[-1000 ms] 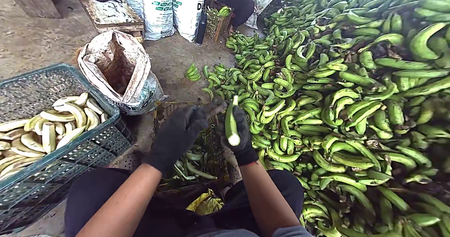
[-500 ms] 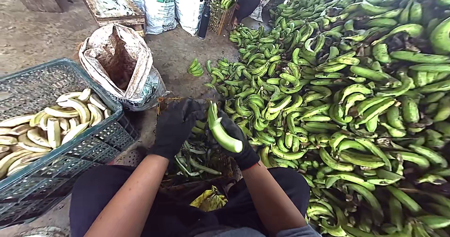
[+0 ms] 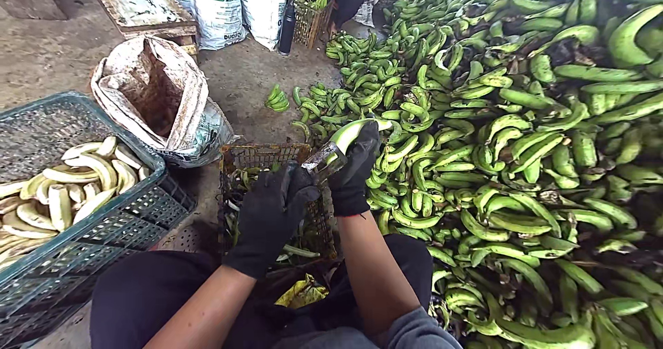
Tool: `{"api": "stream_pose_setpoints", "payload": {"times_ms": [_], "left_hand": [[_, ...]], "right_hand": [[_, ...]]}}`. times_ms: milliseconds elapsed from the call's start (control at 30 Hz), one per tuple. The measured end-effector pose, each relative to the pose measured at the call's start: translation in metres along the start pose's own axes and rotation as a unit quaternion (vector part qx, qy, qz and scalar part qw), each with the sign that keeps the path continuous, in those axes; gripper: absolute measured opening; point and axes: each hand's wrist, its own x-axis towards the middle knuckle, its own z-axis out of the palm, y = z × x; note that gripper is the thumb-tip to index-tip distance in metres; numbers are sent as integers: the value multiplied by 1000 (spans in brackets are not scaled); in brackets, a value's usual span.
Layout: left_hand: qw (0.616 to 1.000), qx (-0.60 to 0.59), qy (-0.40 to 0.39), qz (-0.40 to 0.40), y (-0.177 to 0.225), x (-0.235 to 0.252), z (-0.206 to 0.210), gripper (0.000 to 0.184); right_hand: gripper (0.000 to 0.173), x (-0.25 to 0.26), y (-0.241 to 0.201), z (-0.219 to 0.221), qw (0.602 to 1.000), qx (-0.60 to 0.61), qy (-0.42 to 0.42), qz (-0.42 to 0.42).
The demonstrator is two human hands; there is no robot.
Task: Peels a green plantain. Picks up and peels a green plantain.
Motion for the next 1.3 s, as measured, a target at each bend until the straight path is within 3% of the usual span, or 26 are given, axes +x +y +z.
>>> {"api": "stream_pose_setpoints", "payload": {"times_ms": [33,100,200,333,500,567,667,833,933,1000,1167,1233,1300], "left_hand": [[1000,11,-5,-2,-3,4,-2,67],[999,22,-26,-13,-13,16,-8,61],[999,18,-34,-7,-35,37,-13,57],[999,-17,-47,8,-46,42,-7,51],[993,-62,-80,-58,-54,55,14,50],[985,-105,-71,-114,-66,64,14,45],[983,-73,-91,-144,-66,68,8,55],[996,-4,-86,-1,-33,43,24,59],[995,55,-44,69,-24,35,28,61],[993,77,-9,94,-21,30,30,64],[987,121,32,103,-20,25,31,64],[993,95,-3,75,-21,30,27,62],[997,61,-42,28,-21,36,21,63]], "right_hand": [[45,-1,1,-3,999,-19,-35,12],[39,-5,1,-21,977,-58,-197,65],[42,-10,-11,-44,875,-64,-441,191],[37,-3,-17,-53,809,-49,-519,272],[45,3,-18,-67,774,-100,-564,271],[52,-1,-12,-67,757,-107,-568,306],[54,6,12,-78,817,-97,-489,291],[45,9,15,-64,913,66,-256,311],[41,16,19,-47,909,238,-128,317],[45,20,18,-43,896,290,-78,326],[48,19,19,-42,892,314,-49,323],[43,16,16,-44,904,266,-90,322],[45,5,10,-50,917,174,-184,309]]}}
